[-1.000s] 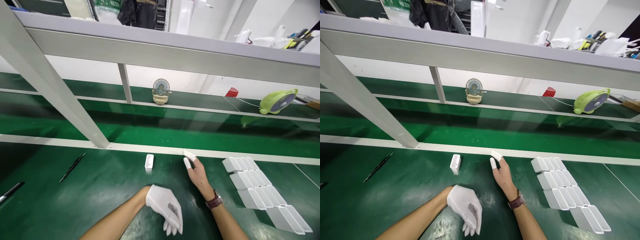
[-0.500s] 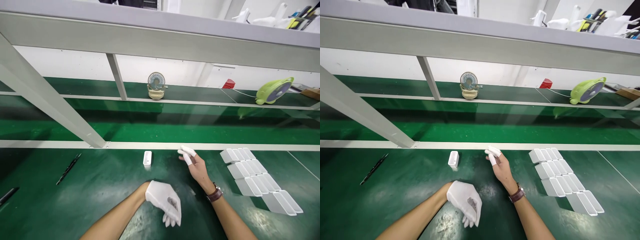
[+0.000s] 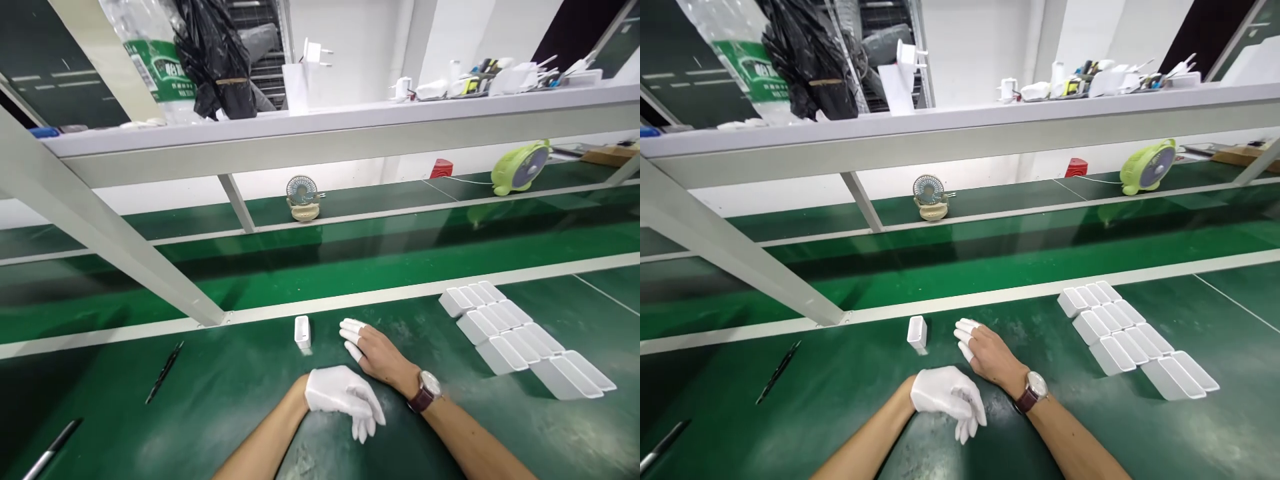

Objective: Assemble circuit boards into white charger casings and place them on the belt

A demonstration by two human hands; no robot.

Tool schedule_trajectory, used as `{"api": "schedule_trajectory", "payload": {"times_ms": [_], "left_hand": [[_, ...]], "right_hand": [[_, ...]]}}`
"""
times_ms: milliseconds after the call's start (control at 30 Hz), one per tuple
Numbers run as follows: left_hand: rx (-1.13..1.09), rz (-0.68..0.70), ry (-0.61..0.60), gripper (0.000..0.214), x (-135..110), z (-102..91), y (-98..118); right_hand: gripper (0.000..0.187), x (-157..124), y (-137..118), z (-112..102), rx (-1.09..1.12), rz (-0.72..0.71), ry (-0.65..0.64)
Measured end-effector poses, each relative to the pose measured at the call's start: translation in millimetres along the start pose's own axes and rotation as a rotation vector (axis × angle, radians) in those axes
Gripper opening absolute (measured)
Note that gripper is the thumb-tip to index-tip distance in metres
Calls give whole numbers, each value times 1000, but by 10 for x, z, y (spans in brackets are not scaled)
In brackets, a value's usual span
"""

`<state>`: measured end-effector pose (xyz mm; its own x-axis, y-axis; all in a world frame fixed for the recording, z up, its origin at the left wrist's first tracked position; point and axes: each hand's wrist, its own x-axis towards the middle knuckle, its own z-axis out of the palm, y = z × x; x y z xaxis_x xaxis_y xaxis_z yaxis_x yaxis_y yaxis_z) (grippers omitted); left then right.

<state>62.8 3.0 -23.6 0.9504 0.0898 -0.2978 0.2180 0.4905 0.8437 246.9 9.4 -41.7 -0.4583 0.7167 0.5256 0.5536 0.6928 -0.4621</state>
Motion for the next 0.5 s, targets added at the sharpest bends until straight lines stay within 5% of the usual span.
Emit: {"api": "schedule_trajectory", "payload": {"times_ms": [333, 500], "left_hand": [[20, -27, -110, 82, 34, -77, -157], [392, -10, -74, 91, -2, -78, -28]], "right_hand": [[30, 41, -198, 35, -64, -170, -72], [28, 34, -227, 29, -20, -184, -140]]}}
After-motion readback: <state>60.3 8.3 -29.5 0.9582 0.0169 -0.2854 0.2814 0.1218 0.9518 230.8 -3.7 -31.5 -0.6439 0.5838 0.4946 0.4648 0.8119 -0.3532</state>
